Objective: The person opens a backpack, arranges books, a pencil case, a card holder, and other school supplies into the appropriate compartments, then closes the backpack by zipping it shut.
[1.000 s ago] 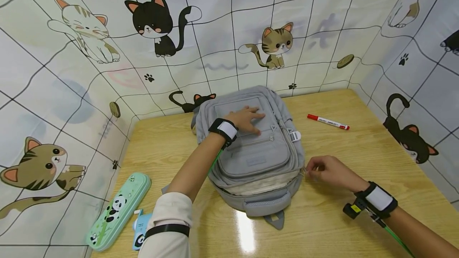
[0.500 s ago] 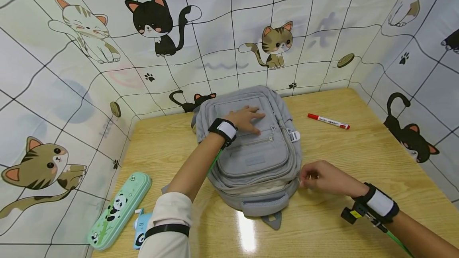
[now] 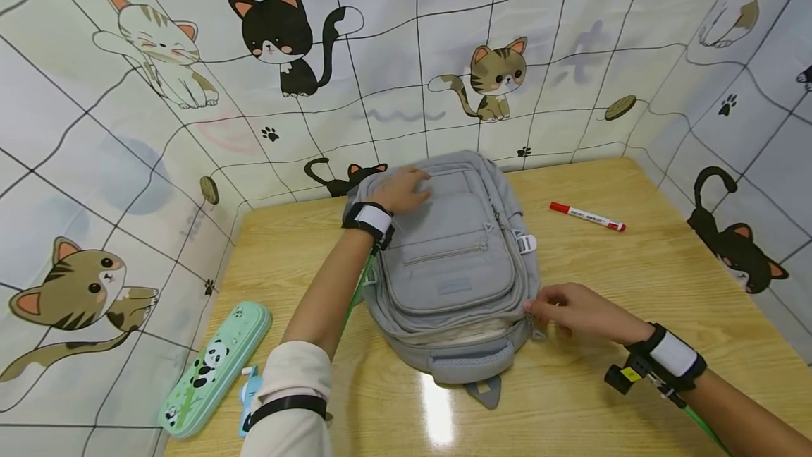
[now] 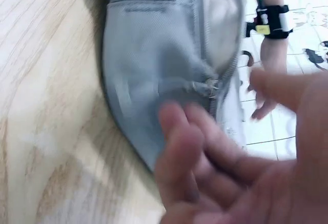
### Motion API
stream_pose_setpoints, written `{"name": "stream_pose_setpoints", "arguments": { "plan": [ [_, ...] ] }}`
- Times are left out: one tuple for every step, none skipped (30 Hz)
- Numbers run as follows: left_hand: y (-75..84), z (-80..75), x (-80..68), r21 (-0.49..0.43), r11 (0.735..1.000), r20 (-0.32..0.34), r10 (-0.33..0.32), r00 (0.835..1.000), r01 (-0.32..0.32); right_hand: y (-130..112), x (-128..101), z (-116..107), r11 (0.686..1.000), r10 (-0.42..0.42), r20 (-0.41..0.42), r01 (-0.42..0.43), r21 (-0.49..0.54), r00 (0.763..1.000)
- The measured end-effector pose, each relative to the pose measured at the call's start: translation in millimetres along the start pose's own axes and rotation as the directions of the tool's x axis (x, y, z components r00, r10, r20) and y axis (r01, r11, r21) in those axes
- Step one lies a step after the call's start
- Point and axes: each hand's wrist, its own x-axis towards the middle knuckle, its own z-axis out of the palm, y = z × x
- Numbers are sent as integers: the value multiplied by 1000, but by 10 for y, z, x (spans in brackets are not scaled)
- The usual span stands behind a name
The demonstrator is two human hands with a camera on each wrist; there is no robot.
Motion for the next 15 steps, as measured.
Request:
{"name": "stream_pose_setpoints", "arguments": {
  "plan": [
    [-70, -74, -87, -8, 999, -34, -44, 998, 44, 6, 22, -2, 1000, 30, -17, -30, 7, 999],
    [-106, -168, -202, -27, 996, -60, -88, 994, 86, 10, 42, -1, 998, 55, -39, -54, 12, 998],
    [-129, -259, -325, -45, 990, -73, -135, 988, 132, 11, 63, 3, 998, 67, -59, -66, 17, 996],
    [-191, -299, -392, -51, 985, -78, -168, 983, 164, 14, 83, 9, 997, 76, -79, -75, 21, 994],
    [-237, -330, -466, -70, 979, -68, -196, 978, 191, 19, 101, 16, 997, 79, -93, -77, 27, 993],
    [-294, -338, -520, -76, 976, -53, -206, 977, 202, 26, 117, 22, 997, 74, -102, -71, 31, 992],
    [-343, -340, -569, -77, 976, -36, -206, 978, 203, 34, 132, 28, 997, 67, -109, -64, 35, 992],
    [-376, -340, -610, -89, 976, -25, -202, 979, 199, 42, 146, 34, 998, 61, -116, -56, 41, 991],
    [-410, -334, -639, -92, 978, -13, -191, 982, 189, 48, 163, 39, 998, 55, -122, -50, 44, 991],
    [-435, -328, -665, -95, 980, -2, -177, 984, 176, 54, 181, 41, 998, 52, -129, -47, 44, 990],
    [-454, -324, -691, -100, 980, 3, -171, 985, 170, 57, 202, 39, 998, 49, -134, -44, 43, 990],
    [-463, -328, -715, -101, 981, 2, -167, 986, 166, 59, 226, 33, 998, 47, -141, -42, 35, 989],
    [-468, -336, -740, -107, 980, 1, -170, 986, 169, 54, 252, 24, 999, 49, -147, -45, 28, 988],
    [-469, -343, -763, -114, 978, 3, -175, 985, 174, 49, 271, 9, 999, 47, -149, -45, 17, 988],
    [-470, -350, -784, -119, 978, 11, -173, 985, 173, 53, 293, -9, 999, 46, -153, -47, -2, 987]
  ]
}}
